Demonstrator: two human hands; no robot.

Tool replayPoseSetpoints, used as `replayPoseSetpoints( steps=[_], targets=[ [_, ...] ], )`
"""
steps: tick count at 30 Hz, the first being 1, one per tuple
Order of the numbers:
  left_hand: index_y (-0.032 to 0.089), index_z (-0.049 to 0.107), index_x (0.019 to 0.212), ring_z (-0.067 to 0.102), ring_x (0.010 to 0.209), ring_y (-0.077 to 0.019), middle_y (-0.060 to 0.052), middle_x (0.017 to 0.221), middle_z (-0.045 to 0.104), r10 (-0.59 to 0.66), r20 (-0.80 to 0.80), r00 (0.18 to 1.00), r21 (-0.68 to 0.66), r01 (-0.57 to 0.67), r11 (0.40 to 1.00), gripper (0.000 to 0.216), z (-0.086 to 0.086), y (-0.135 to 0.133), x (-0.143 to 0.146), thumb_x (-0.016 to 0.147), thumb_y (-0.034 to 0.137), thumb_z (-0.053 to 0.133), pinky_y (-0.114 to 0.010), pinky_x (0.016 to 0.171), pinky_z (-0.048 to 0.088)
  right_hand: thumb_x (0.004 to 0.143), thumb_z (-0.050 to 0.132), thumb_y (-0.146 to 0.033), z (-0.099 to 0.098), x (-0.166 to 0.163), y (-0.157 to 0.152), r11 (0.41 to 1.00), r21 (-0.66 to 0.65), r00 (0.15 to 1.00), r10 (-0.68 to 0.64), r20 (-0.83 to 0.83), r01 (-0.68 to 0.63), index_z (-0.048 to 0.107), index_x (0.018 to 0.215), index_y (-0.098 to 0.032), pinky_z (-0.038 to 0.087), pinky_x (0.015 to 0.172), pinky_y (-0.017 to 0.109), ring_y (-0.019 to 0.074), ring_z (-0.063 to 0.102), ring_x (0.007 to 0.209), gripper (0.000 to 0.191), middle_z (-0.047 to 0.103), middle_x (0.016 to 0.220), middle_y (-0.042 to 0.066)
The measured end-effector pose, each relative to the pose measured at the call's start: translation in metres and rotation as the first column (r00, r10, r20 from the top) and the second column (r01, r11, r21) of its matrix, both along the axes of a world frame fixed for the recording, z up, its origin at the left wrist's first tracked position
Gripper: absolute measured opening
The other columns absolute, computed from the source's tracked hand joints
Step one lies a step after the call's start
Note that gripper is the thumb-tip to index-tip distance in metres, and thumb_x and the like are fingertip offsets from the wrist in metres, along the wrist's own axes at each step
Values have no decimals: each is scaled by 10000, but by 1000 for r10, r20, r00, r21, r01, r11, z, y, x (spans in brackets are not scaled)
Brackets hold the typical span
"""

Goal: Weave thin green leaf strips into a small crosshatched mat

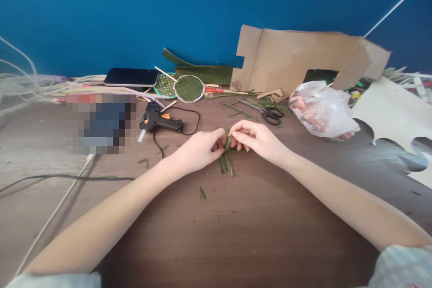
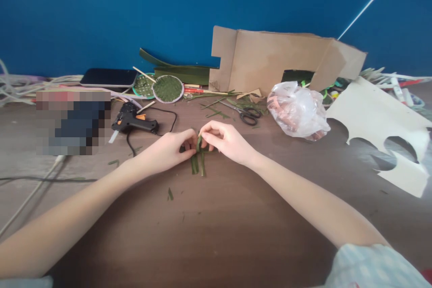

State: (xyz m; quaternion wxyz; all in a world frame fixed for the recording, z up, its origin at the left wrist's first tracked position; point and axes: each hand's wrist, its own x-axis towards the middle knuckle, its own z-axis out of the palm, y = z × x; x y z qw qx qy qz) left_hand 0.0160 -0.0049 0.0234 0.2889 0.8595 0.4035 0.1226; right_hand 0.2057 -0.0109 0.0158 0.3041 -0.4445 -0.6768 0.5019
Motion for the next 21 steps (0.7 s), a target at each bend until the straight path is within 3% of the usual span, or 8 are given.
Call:
replayPoseSetpoints(
  steps=[6,11,14,17,21],
  targets=[
    [166,525,750,552,664,-135,5,709,590,-60,-74,995,92,67,993,42,1,-2,3,758,135,497,-229,625,385,846,488,-295,1,0,-1,999,18,999,-49,-10,49,533,860,-169,367,477,229,93,532,554,134,636,706,14],
    [163,575,819,551,662,-128,4,720,599,-57,-61,997,116,63,991,91,-3,0,2,817,150,484,-222,620,377,837,502,-336,5,1,-1,998,40,999,-47,6,46,553,827,-174,408,569,261,113,540,603,170,644,709,17],
    [162,582,800,558,652,-126,3,720,609,-41,-62,997,101,47,994,96,-3,0,2,824,152,489,-220,620,378,820,524,-315,3,2,0,982,171,985,-106,133,82,537,749,-184,408,648,294,136,525,664,149,593,679,5],
    [156,563,739,551,632,-124,5,697,601,-18,-69,997,104,25,994,97,-2,1,2,820,159,510,-218,605,370,771,588,-247,-2,3,1,936,351,939,-101,329,-22,525,675,-188,380,753,332,162,486,764,129,558,747,15],
    [153,550,703,541,626,-121,9,679,587,-14,-65,998,105,21,994,133,-3,1,2,828,170,512,-217,598,362,774,593,-233,-6,3,1,910,398,900,-71,430,-118,509,688,-193,348,833,362,175,457,817,127,532,814,23]
  ],
)
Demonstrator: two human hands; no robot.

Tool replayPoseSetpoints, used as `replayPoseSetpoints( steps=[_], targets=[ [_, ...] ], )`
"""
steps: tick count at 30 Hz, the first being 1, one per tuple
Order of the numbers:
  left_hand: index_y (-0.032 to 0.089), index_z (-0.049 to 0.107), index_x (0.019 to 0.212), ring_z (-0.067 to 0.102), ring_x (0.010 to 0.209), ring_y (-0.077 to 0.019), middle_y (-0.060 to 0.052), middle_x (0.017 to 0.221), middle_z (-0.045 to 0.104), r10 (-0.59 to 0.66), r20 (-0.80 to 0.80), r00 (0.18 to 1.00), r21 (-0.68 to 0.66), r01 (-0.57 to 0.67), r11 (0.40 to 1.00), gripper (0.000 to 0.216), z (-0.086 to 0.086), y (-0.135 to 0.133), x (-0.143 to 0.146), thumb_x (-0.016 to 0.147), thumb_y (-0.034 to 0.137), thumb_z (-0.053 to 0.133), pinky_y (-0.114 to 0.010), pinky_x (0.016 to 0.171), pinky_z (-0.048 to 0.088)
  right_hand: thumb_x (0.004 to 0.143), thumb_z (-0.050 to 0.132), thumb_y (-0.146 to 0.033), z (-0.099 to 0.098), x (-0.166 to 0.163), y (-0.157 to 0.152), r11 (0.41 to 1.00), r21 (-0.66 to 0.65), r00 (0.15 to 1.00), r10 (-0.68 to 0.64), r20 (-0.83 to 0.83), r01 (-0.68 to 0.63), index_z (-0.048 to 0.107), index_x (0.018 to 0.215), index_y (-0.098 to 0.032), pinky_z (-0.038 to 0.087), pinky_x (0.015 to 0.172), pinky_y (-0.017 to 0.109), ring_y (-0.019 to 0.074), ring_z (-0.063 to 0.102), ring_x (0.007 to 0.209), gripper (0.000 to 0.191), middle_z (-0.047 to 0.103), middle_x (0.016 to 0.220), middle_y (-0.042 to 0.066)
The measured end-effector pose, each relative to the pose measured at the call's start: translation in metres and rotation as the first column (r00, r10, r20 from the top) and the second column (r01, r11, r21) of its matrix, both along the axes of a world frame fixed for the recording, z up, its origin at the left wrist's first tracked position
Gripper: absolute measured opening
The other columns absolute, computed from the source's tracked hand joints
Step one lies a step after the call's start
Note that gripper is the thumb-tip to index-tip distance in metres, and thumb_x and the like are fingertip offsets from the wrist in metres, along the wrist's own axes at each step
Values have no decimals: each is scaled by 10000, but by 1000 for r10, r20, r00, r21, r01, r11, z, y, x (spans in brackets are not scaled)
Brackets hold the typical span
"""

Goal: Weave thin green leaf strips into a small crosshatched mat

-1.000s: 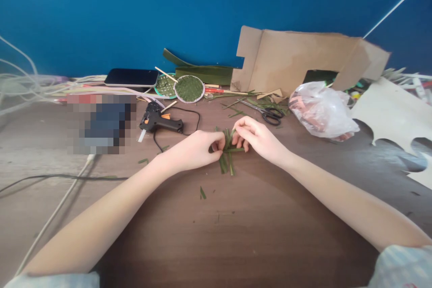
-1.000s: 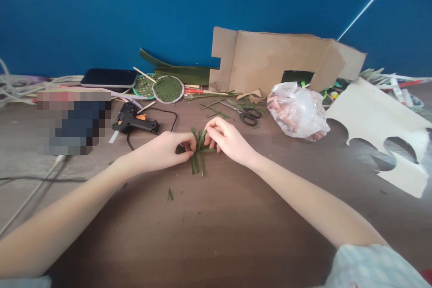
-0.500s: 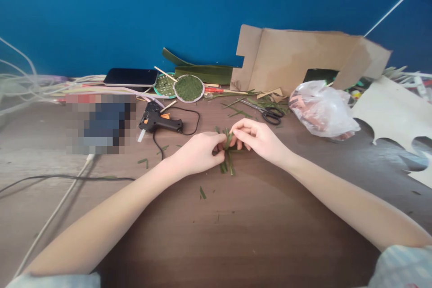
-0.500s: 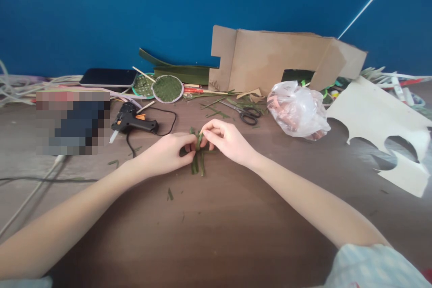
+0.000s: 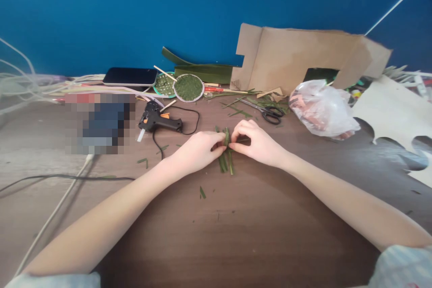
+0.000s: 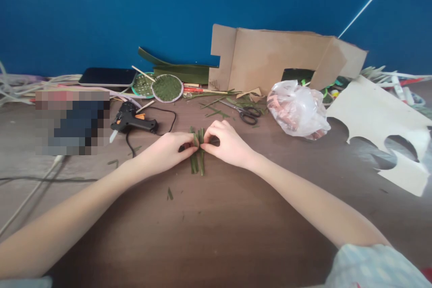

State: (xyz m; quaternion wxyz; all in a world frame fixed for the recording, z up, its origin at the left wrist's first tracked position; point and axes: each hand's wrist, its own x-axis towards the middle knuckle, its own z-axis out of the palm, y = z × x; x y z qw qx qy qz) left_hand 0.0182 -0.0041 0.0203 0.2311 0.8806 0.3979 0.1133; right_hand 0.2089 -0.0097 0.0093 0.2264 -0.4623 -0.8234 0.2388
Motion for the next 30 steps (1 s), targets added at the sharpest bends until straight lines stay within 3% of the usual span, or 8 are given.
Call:
replayPoseSetpoints(
  steps=[6,11,18,30],
  targets=[
    [155,581,744,544,642,-119,11,700,601,-10,29,1000,-32,11,999,104,0,1,-2,820,162,512,-216,608,368,790,570,-259,1,-1,-2,998,-48,1000,27,16,-26,499,724,-195,342,858,370,191,435,877,116,519,864,32],
    [183,608,805,554,689,-102,34,749,623,-104,87,991,-73,111,991,165,3,4,-8,781,85,478,-196,665,386,752,576,-198,-2,-2,-3,998,-67,995,24,93,-17,505,752,-203,342,861,393,219,408,940,71,498,923,42],
    [186,634,842,574,778,-122,7,850,630,-151,41,988,-68,154,986,246,8,4,-11,775,81,422,-219,755,407,756,568,-210,-2,-3,-4,997,-79,993,7,120,2,497,755,-203,333,874,396,221,400,957,71,485,938,41],
    [172,569,883,601,805,-123,-2,855,642,-119,80,990,-84,126,988,327,9,-2,-3,761,11,312,-226,753,442,743,553,-199,-3,-4,-4,997,-75,992,10,127,0,515,759,-206,333,864,395,221,398,959,41,493,939,39]
  ],
)
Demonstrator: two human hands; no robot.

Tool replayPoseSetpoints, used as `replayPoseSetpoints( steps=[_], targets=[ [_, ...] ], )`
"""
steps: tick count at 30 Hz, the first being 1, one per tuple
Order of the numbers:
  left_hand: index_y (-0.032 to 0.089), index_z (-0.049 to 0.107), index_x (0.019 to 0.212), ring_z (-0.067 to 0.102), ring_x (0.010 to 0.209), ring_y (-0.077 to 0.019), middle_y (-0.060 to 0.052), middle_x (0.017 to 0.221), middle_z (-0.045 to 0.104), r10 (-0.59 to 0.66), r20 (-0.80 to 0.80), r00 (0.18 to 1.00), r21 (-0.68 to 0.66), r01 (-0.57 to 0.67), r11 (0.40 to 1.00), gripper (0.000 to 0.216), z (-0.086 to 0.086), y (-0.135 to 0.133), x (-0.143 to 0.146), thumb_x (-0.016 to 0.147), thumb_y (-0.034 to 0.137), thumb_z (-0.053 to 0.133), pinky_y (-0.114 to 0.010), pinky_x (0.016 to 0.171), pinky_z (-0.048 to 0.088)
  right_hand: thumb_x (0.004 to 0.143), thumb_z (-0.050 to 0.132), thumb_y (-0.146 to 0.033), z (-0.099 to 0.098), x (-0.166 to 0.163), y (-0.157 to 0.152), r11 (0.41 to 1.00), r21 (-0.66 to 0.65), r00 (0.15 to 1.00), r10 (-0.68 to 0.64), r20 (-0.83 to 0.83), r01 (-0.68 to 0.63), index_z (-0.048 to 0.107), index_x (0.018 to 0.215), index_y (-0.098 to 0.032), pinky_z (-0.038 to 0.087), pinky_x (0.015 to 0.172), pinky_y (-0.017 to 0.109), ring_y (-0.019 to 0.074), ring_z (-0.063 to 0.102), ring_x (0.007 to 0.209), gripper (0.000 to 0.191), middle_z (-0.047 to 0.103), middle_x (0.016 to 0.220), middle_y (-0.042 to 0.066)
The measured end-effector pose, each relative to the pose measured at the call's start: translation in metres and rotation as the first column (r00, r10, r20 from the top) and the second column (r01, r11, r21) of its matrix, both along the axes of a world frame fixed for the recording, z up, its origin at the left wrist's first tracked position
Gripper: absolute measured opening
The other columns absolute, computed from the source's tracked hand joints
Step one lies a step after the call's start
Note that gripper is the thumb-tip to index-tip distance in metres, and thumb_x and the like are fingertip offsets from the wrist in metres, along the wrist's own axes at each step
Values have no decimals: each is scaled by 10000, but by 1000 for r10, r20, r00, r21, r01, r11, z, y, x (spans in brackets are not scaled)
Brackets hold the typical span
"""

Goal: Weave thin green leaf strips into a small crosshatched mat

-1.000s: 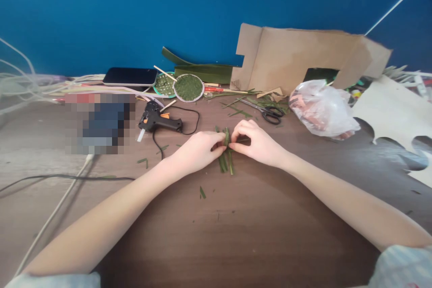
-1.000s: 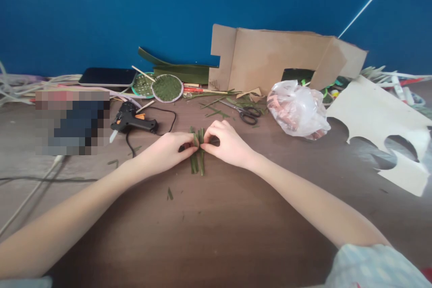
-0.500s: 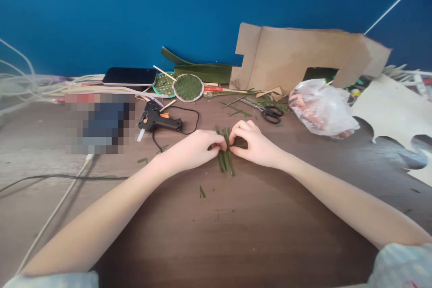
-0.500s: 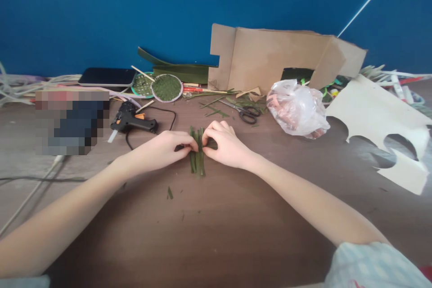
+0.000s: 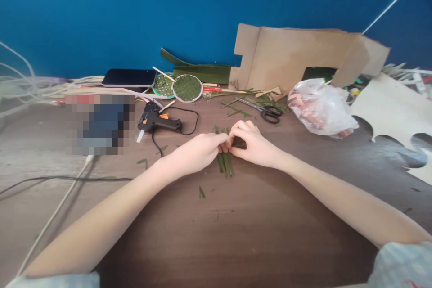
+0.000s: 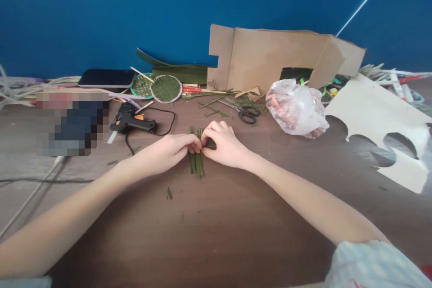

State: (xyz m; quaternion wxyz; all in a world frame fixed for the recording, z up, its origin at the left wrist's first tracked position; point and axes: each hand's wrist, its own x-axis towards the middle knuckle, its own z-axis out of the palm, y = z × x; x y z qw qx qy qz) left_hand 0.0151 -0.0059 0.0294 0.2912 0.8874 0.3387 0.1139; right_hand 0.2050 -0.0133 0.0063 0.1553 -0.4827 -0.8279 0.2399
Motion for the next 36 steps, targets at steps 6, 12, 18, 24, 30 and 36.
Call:
replayPoseSetpoints(
  steps=[6,12,18,24,30,36],
  targets=[
    [181,564,903,614,814,-130,-7,874,651,10,-37,999,9,-9,1000,329,0,-2,1,770,17,311,-238,755,453,782,483,-161,6,10,7,996,-42,987,65,-145,-72,484,687,-193,362,843,354,175,452,862,101,509,853,35],
    [185,555,945,620,822,-142,-13,894,655,22,-62,998,38,-20,999,328,1,-3,1,784,32,314,-256,761,457,776,474,-162,14,19,12,987,-93,979,113,-171,-130,490,684,-193,400,767,323,161,495,826,98,530,866,41],
    [180,546,962,618,835,-143,-19,908,654,27,-77,997,29,-25,999,310,1,-3,2,804,34,323,-261,768,457,776,538,-296,16,22,11,988,-130,994,78,-73,-87,510,707,-195,412,803,352,177,498,868,126,486,915,44],
    [178,530,954,621,846,-148,-21,923,655,56,-70,996,28,-54,998,260,0,-5,4,810,47,356,-259,765,456,786,556,-337,13,21,9,992,-89,996,94,-8,-94,517,681,-198,372,878,398,208,459,970,179,481,961,47],
    [184,516,893,608,751,-151,-7,827,630,77,-88,993,101,-68,993,183,-6,-5,6,799,74,405,-255,700,449,779,570,-314,18,18,9,995,-86,995,47,-91,-55,503,700,-197,401,818,357,193,483,904,156,495,884,39],
    [185,504,885,607,745,-150,-4,817,626,90,-67,994,91,-84,992,171,-8,-5,6,792,74,414,-253,688,444,715,549,-149,21,23,8,982,-22,979,187,81,-185,535,814,-219,390,805,377,225,437,934,123,505,917,43]
  ],
)
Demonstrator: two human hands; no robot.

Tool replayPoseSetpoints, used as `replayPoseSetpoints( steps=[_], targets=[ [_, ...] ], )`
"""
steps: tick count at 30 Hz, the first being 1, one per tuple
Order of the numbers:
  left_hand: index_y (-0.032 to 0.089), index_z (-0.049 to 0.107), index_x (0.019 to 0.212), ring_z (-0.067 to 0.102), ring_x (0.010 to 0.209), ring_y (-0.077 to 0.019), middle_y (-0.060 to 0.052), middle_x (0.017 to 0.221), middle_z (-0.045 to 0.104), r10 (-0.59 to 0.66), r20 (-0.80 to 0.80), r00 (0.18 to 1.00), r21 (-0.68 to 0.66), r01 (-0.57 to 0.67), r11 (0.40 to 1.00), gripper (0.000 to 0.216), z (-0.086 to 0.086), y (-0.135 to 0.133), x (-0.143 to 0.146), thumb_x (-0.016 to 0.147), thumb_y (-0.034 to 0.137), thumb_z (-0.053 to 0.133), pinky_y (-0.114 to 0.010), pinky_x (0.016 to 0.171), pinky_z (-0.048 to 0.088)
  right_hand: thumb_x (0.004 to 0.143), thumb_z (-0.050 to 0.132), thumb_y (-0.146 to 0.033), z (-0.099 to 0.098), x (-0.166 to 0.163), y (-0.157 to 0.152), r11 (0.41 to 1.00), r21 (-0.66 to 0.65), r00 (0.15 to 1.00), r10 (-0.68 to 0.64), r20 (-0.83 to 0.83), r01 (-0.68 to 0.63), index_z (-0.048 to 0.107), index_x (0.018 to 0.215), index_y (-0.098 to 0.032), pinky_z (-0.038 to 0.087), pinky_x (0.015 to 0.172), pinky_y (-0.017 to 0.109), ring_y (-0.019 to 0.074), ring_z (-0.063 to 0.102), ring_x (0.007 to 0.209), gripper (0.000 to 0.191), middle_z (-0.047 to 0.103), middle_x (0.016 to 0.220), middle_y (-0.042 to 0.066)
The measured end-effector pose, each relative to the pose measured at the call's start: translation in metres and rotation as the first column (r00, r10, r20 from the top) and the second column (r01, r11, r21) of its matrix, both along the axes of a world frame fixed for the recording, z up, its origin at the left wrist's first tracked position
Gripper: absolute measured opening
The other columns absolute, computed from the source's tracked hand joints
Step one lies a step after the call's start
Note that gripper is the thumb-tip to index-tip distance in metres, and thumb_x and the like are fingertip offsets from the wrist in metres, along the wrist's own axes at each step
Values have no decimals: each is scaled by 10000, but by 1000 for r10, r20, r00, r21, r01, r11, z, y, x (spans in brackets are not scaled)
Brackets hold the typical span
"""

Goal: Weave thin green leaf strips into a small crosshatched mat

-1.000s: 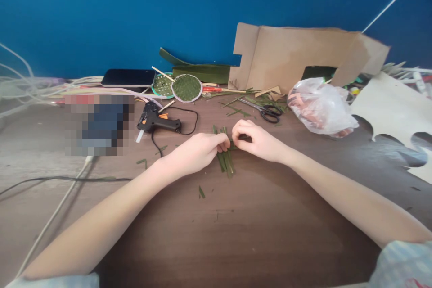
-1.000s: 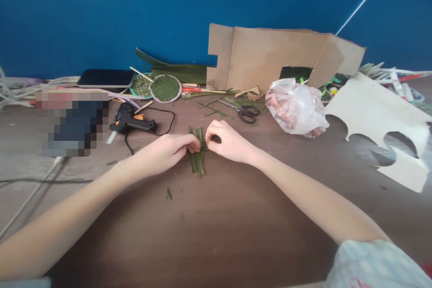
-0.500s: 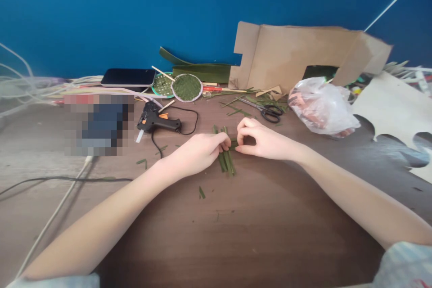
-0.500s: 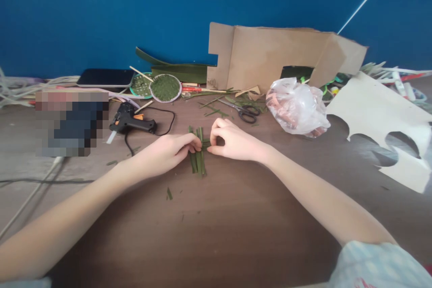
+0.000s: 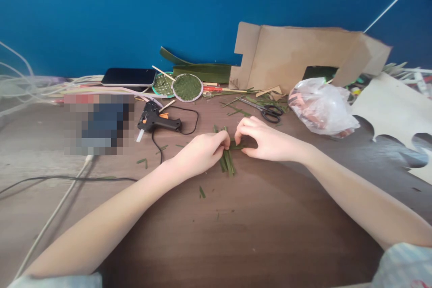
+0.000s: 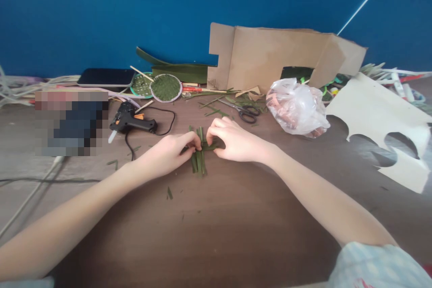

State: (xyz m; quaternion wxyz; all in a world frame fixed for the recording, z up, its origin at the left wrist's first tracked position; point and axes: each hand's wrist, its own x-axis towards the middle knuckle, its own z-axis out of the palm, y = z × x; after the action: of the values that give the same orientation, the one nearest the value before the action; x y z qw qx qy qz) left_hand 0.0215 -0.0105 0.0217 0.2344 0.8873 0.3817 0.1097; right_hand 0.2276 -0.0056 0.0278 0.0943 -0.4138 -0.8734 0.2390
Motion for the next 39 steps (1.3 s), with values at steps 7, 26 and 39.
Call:
replayPoseSetpoints(
  steps=[7,26,39],
  targets=[
    [182,528,861,606,739,-150,-1,803,633,12,-7,1000,-34,-12,999,166,3,1,1,790,75,423,-249,679,439,751,464,-93,3,-5,0,994,68,997,83,-11,-82,517,770,-199,384,796,350,204,444,872,119,502,872,51],
    [176,557,837,601,711,-140,4,777,636,32,32,999,-70,-30,997,128,1,2,1,795,93,469,-234,662,423,811,458,-111,2,-6,2,994,56,987,104,-125,-98,570,820,-205,409,748,315,173,518,823,147,582,820,30],
    [156,552,790,601,678,-148,0,741,638,75,44,996,-74,-72,995,72,-4,3,6,794,209,600,-239,628,412,812,510,-132,-7,-18,-8,992,127,946,14,-324,29,594,782,-196,449,723,300,147,563,763,109,634,794,22]
  ],
)
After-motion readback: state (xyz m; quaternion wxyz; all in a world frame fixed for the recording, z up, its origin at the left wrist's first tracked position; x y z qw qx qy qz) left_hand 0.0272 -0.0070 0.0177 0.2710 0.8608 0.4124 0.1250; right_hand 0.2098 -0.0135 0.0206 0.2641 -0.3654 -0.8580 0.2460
